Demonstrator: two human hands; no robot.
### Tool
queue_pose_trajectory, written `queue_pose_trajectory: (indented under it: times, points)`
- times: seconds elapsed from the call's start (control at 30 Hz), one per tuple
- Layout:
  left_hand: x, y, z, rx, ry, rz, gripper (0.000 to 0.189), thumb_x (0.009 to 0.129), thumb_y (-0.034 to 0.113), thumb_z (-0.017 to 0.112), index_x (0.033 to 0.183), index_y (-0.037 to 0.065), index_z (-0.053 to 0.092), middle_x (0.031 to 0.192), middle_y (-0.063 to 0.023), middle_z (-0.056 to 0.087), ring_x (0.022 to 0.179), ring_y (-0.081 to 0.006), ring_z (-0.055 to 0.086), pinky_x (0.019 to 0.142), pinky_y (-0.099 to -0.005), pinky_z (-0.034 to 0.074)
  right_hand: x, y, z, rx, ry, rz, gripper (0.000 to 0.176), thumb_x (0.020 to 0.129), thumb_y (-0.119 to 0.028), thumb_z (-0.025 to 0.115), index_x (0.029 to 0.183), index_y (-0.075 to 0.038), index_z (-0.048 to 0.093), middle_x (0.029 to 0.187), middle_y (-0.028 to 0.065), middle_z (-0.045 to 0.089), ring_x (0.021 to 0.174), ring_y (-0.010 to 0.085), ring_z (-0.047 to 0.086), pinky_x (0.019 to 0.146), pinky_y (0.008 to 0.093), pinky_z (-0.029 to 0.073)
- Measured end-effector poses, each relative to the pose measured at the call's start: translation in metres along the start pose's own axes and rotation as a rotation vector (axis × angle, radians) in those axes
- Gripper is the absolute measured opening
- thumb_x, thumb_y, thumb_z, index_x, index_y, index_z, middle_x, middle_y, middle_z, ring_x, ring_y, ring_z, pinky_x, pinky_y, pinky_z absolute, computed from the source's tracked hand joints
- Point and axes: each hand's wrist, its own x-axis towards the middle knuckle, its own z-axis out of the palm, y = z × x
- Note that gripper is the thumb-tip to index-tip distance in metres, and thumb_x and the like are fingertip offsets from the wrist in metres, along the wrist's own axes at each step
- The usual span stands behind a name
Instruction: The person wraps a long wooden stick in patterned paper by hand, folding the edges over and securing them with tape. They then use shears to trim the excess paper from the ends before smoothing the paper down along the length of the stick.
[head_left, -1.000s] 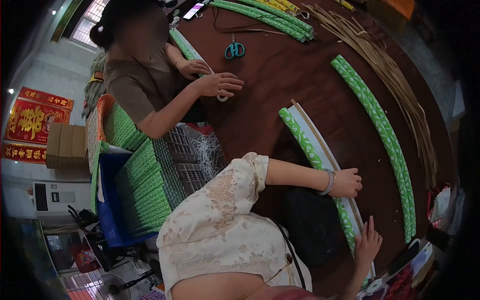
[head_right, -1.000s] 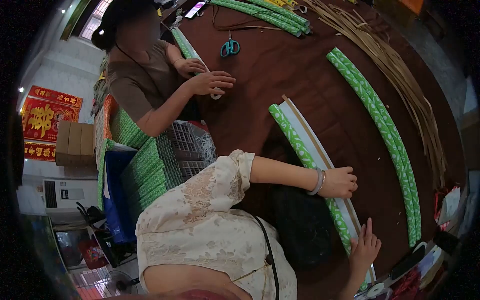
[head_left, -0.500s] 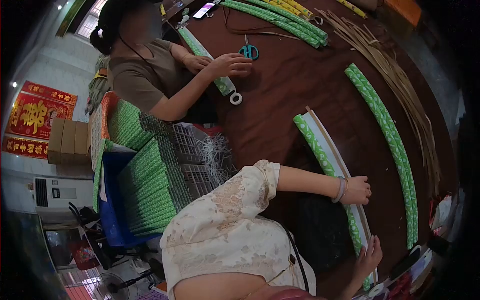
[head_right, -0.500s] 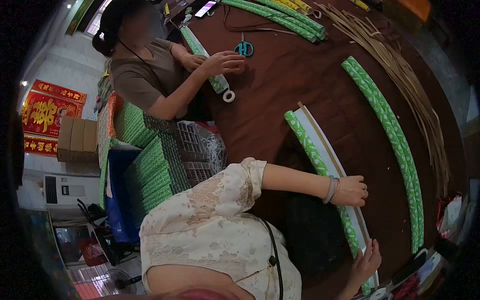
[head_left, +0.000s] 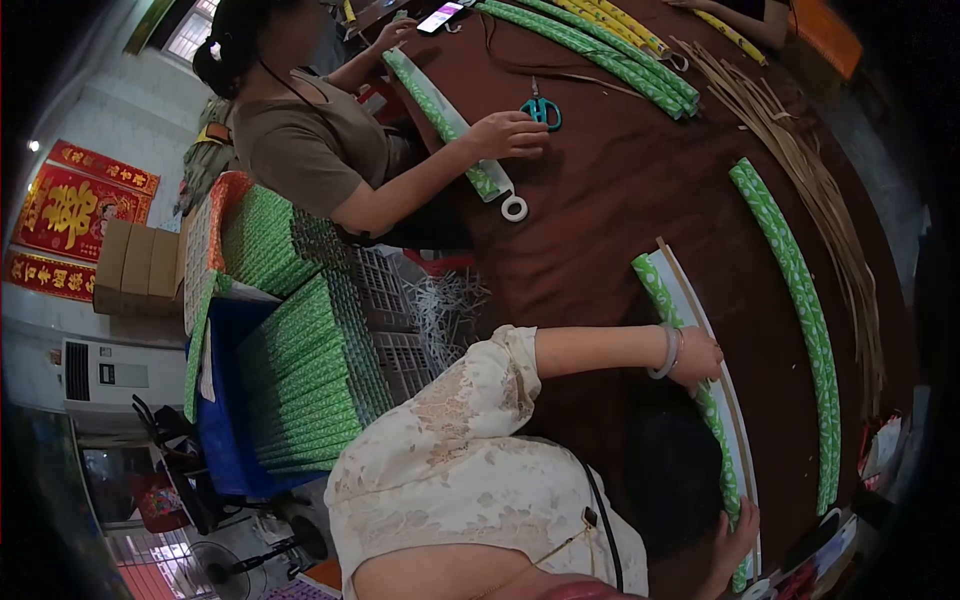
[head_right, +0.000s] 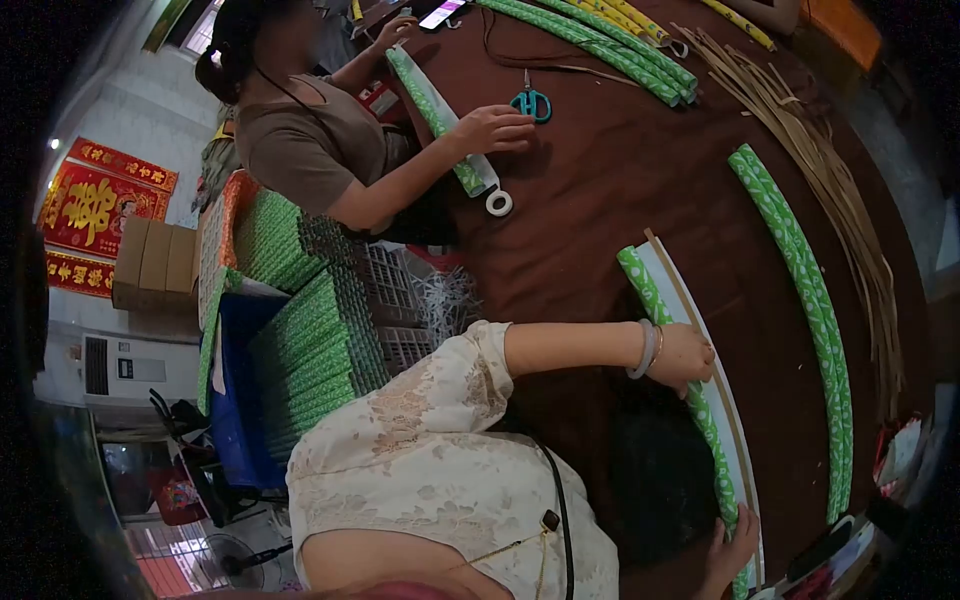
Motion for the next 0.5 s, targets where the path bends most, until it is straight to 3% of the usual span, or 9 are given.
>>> queue_pose_trajectory:
  times: [0.2,0.5]
  points:
    - [-0.001,-0.004,-0.001,-0.003,-0.019,0.012,0.038,0.069,0.036,0.072,0.090,0.004,0.065,0.098,-0.0120,0.061,0.096,-0.0282,0.057,0.083,-0.0381,0.047,0.000,-0.004,0.001,0.040,-0.009,0.063,0.038,0.076,-0.007,0.060,0.112,-0.001,0.050,0.107,0.0182,0.050,0.102,0.0368,0.049,0.087,0.0409,0.039]
    - [0.002,0.001,0.003,0.109,-0.022,-0.003,0.036,0.071,0.032,0.070,0.089,0.001,0.064,0.093,-0.0119,0.063,0.092,-0.0266,0.059,0.080,-0.0351,0.048,0.001,0.006,0.007,0.114,-0.013,0.058,0.035,0.072,-0.003,0.060,0.105,0.000,0.049,0.104,0.0173,0.049,0.099,0.0367,0.050,0.086,0.0399,0.040]
